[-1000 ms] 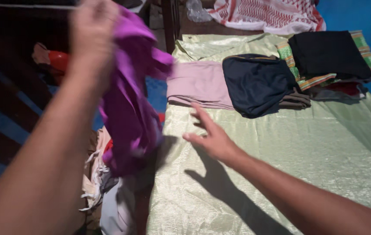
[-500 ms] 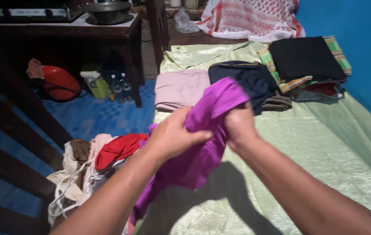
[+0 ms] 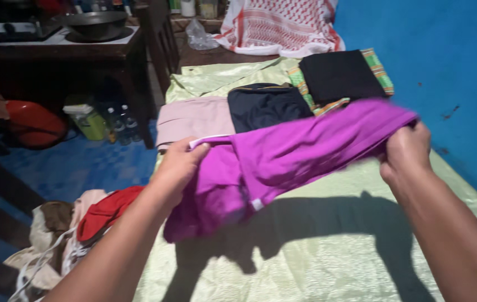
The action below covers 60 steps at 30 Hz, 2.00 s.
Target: The person folds several garments one by one on a light green sheet. They smooth and fold a pink top, then a dark blue pair of shorts, a purple top, and a red top with a graphic, placing each folded item into a growing stack.
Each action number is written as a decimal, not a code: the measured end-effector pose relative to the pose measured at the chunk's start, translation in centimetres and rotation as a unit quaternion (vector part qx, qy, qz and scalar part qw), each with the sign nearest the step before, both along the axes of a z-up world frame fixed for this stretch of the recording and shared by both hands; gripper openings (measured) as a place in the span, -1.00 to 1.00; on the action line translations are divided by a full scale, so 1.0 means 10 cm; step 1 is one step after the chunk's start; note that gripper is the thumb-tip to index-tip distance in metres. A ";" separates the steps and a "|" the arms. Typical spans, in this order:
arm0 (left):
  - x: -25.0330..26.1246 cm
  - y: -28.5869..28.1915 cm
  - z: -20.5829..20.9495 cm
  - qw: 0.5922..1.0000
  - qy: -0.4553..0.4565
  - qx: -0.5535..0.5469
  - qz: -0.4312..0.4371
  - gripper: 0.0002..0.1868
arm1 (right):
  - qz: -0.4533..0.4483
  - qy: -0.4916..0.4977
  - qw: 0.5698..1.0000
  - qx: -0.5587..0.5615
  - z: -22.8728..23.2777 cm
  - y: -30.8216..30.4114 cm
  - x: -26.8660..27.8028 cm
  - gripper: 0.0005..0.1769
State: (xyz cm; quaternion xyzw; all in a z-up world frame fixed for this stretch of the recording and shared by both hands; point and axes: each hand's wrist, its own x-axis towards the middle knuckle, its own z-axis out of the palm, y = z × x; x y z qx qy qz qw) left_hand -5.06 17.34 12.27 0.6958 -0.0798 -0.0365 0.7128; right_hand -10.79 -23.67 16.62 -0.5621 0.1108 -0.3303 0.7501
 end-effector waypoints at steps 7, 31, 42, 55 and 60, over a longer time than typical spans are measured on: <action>-0.08 -0.24 -0.18 0.918 -0.100 0.349 0.160 -0.73 | 0.034 0.335 0.883 -0.328 -0.75 -0.53 -0.18 -0.65; -0.75 -1.85 -0.03 0.998 0.022 0.017 -0.051 -0.68 | 0.108 0.073 0.849 -0.513 -0.73 0.34 -0.26 -0.72; -0.74 -1.50 -0.01 0.828 -0.142 0.504 0.202 -0.82 | 0.326 -0.007 0.945 -0.007 0.27 0.12 -0.36 -0.85; -0.56 -1.23 -0.18 0.929 0.346 -0.131 0.011 -0.78 | 0.036 0.155 0.951 -0.265 -0.33 -0.29 -0.36 -0.72; -0.87 -1.86 0.03 0.997 0.066 -0.007 -0.047 -0.89 | 0.331 0.121 0.920 -0.174 -0.72 0.10 -0.54 -0.65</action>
